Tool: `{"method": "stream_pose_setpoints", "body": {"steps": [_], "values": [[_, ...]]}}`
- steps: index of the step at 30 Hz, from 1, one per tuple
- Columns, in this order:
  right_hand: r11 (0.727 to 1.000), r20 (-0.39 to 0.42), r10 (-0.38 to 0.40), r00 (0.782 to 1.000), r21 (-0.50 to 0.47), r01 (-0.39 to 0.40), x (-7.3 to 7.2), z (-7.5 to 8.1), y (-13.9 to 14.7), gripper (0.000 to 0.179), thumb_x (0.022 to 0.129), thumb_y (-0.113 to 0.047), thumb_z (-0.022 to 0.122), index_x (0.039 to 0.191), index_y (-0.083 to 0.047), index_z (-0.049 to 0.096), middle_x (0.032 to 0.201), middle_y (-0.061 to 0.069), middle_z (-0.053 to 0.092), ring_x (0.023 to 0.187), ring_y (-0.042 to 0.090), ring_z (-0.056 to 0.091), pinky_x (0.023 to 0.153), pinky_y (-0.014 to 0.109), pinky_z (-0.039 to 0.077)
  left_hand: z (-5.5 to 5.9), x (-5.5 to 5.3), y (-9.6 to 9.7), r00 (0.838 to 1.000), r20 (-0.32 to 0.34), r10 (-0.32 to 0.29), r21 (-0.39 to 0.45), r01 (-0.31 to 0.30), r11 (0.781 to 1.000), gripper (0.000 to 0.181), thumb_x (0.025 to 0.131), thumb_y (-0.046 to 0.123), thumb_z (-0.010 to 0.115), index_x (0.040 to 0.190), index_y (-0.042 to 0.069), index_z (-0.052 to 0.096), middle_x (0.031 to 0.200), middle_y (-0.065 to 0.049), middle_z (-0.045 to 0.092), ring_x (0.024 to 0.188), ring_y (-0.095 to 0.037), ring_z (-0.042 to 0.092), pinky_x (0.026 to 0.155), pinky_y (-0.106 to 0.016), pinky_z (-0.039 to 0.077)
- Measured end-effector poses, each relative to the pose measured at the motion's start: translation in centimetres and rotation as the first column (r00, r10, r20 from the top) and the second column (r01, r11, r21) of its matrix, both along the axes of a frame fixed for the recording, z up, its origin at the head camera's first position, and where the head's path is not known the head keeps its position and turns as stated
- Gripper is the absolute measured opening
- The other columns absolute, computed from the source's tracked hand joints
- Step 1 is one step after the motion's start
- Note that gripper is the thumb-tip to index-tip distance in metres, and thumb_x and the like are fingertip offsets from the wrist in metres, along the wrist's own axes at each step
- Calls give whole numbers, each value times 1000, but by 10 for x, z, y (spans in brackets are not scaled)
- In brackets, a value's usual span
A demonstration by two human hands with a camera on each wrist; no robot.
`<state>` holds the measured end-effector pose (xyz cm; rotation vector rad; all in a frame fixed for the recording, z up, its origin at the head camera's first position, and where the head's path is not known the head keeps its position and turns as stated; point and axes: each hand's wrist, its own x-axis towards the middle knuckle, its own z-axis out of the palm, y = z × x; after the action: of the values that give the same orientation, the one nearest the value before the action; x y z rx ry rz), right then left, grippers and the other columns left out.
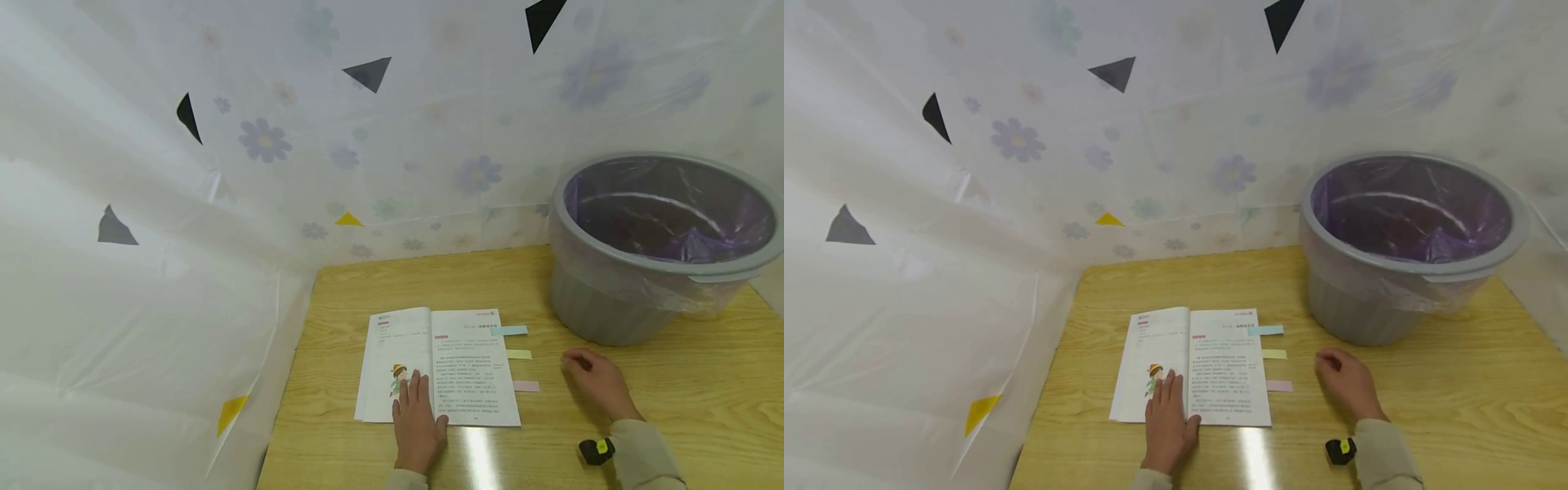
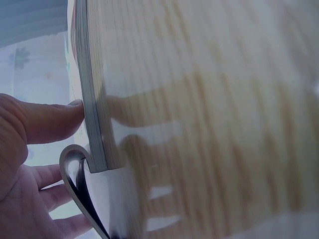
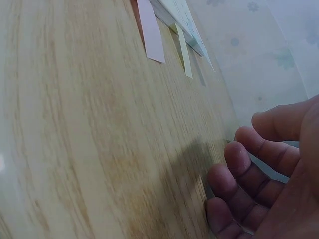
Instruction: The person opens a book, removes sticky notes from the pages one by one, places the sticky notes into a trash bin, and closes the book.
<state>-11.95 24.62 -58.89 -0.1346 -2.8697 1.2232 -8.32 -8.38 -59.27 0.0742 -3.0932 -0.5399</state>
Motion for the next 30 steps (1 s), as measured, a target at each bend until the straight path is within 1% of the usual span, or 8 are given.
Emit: {"method": "stream_pose_setpoints", "body": {"steps": [1,4,10,17,25,30], "values": [[1000,4,0,1000,-3,0,0,1,0,36,101,-27,55,120,2,66,112,23,69,98,36,64,80,45,54,0,0,0,1000,0,0,0,0,1000,78,79,27,79,146,12,44,158,-6,39,147,-35,35,113,-62,35],[1000,15,0,1000,-9,0,-1,2,-1,38,101,-27,54,121,3,65,113,24,69,101,41,64,83,49,54,-1,-1,0,1000,-1,0,-4,0,1000,78,79,28,79,146,12,44,158,-6,39,147,-34,35,113,-62,35],[1000,17,1,1000,-9,-1,-5,-2,-3,38,101,-29,54,121,2,66,113,24,69,101,41,64,83,51,53,-2,-1,0,1000,2,3,0,-3,1000,78,78,27,80,146,12,44,158,-6,39,147,-35,35,113,-62,35],[1000,21,8,1000,-20,-8,-9,-7,-5,39,102,-28,53,122,3,65,116,25,68,105,44,62,88,56,51,-1,-1,0,1000,2,3,-2,-3,1000,79,78,28,81,146,12,44,158,-6,39,147,-35,36,112,-62,36],[999,40,11,999,-38,-9,-14,-8,-9,41,102,-30,53,123,2,64,117,25,68,106,43,62,89,55,51,-2,-1,-1,1000,-4,1,-7,-1,1000,79,77,28,81,145,13,45,157,-6,40,146,-35,36,112,-62,37],[1000,31,6,999,-22,-5,-20,-10,-12,40,101,-30,53,121,2,65,117,25,68,107,43,62,89,54,51,-2,-1,-1,1000,-1,3,-5,-3,1000,79,77,29,81,145,13,45,158,-6,40,147,-35,36,112,-62,36]]}}
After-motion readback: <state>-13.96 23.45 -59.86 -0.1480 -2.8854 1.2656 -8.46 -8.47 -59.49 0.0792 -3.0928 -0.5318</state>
